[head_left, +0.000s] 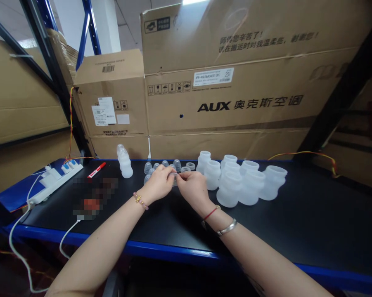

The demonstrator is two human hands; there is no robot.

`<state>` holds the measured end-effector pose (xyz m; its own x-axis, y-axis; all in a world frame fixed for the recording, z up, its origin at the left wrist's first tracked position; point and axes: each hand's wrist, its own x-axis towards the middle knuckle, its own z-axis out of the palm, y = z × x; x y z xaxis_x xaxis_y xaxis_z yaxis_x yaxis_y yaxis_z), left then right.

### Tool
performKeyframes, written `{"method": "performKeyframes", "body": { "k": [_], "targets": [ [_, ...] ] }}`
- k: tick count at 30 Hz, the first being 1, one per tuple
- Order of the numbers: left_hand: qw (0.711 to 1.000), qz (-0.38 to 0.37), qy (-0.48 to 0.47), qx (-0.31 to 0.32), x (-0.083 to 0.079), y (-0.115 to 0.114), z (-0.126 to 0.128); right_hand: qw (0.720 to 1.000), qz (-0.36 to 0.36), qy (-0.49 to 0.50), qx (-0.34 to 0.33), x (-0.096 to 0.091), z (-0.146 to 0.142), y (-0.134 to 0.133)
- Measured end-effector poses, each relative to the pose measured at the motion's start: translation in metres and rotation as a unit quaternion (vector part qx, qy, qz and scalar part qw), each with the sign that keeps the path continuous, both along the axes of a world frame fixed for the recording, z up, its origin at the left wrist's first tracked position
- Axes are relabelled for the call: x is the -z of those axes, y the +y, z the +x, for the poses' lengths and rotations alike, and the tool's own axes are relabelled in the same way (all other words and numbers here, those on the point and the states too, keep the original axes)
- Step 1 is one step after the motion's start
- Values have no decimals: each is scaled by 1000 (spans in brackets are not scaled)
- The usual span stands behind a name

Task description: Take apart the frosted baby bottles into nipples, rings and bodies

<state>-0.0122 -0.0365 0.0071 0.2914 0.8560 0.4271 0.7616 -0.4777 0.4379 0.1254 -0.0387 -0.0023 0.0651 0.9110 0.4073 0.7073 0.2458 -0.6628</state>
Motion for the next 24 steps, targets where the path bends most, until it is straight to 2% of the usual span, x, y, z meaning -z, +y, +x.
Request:
{"method": "performKeyframes", "body": {
  "k": [10,17,24],
  "targets": [
    [999,26,21,-28,-1,0,3,999,-24,40,-15,-4,-2,-1],
    [998,4,23,-55,2,-1,6,999,-46,4,-16,0,-5,0],
    [1000,4,16,-26,5,3,4,999,-48,-2,-6,-1,-2,3]
  ]
}}
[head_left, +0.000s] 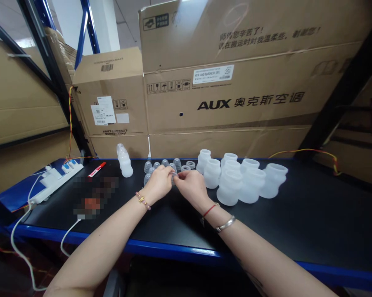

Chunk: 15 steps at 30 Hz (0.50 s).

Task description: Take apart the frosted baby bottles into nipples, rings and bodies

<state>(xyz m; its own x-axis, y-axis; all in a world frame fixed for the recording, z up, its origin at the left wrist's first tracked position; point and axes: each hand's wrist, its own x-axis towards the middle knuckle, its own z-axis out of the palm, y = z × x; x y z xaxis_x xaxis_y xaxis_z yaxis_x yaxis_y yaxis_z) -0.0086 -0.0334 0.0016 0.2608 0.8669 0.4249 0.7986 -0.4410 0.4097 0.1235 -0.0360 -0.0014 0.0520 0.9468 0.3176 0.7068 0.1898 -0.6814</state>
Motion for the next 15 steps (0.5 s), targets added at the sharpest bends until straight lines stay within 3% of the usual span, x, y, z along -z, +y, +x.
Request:
{"method": "performKeyframes", "body": {
  "k": [4,15],
  "targets": [
    [999,-10,-41,7,5,5,-5,1000,-19,9,-4,1,4,4],
    [988,-33,-132,-66,0,3,-3,997,-38,63,-7,-3,3,5]
  ]
}}
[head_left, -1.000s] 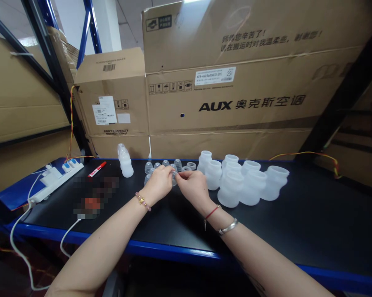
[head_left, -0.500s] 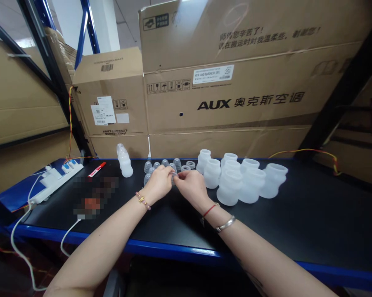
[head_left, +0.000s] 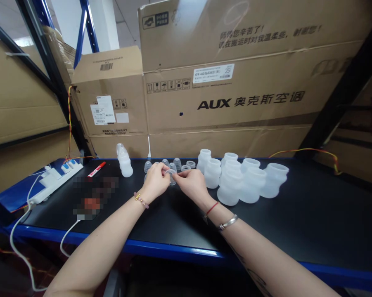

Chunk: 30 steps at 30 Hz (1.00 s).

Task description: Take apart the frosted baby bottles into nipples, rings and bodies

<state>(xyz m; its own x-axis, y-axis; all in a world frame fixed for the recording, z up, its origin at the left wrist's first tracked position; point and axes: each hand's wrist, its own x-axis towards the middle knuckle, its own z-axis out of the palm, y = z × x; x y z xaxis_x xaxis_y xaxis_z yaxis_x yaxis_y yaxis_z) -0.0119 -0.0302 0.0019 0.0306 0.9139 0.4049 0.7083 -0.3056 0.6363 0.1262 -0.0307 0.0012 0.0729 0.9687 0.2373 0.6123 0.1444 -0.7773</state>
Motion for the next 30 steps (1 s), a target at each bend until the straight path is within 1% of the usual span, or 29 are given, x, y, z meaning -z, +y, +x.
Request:
{"method": "performKeyframes", "body": {
  "k": [7,11,14,17,21,25,30],
  "targets": [
    [1000,-13,12,8,6,-4,9,998,-53,19,14,-1,-2,-3],
    [1000,-21,-6,18,11,-1,10,994,-98,44,16,1,-1,0],
    [999,-25,-16,22,12,2,10,994,-91,48,25,2,-1,2],
    [999,-26,-4,32,11,3,8,995,-85,42,27,4,1,4],
    [998,4,30,47,9,1,7,998,-48,12,33,8,3,8],
    [997,33,53,56,8,-1,7,999,-29,-3,23,9,3,7],
    [997,23,58,45,4,-1,2,1000,-14,-25,4,5,-1,0]
  ]
}}
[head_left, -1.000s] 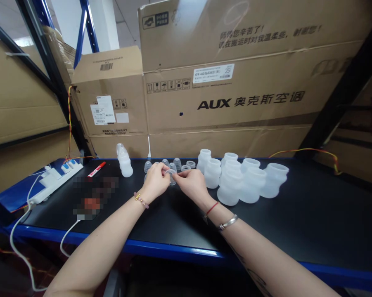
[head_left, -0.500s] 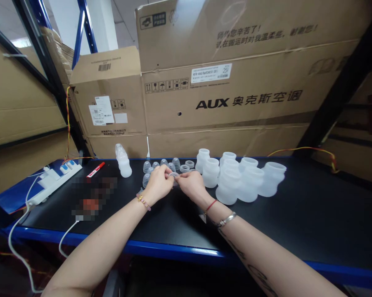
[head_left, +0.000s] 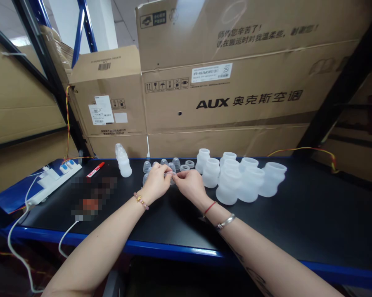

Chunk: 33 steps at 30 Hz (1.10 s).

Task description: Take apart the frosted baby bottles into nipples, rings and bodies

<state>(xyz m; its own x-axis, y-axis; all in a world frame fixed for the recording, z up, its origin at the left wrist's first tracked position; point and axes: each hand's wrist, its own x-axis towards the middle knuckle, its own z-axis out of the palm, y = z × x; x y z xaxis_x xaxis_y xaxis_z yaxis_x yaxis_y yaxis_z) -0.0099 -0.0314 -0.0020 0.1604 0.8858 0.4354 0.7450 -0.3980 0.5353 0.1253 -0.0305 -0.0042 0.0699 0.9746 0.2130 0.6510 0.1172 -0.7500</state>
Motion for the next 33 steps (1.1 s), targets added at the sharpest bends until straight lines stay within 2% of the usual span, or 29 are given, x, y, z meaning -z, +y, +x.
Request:
{"method": "performKeyframes", "body": {
  "k": [4,11,19,27,33],
  "targets": [
    [1000,-3,10,1,-4,-2,-1,1000,9,-5,-6,-1,-2,-3],
    [999,-12,38,-7,-5,-5,6,1000,-17,22,-3,3,-1,1],
    [998,-31,-8,47,1,0,-1,999,-10,31,11,2,4,6],
    [998,-29,-54,14,1,2,-3,999,-15,34,-11,-2,5,5],
    [999,-22,-35,-9,-3,-2,1,999,-26,30,-6,-4,2,1]
  ]
}}
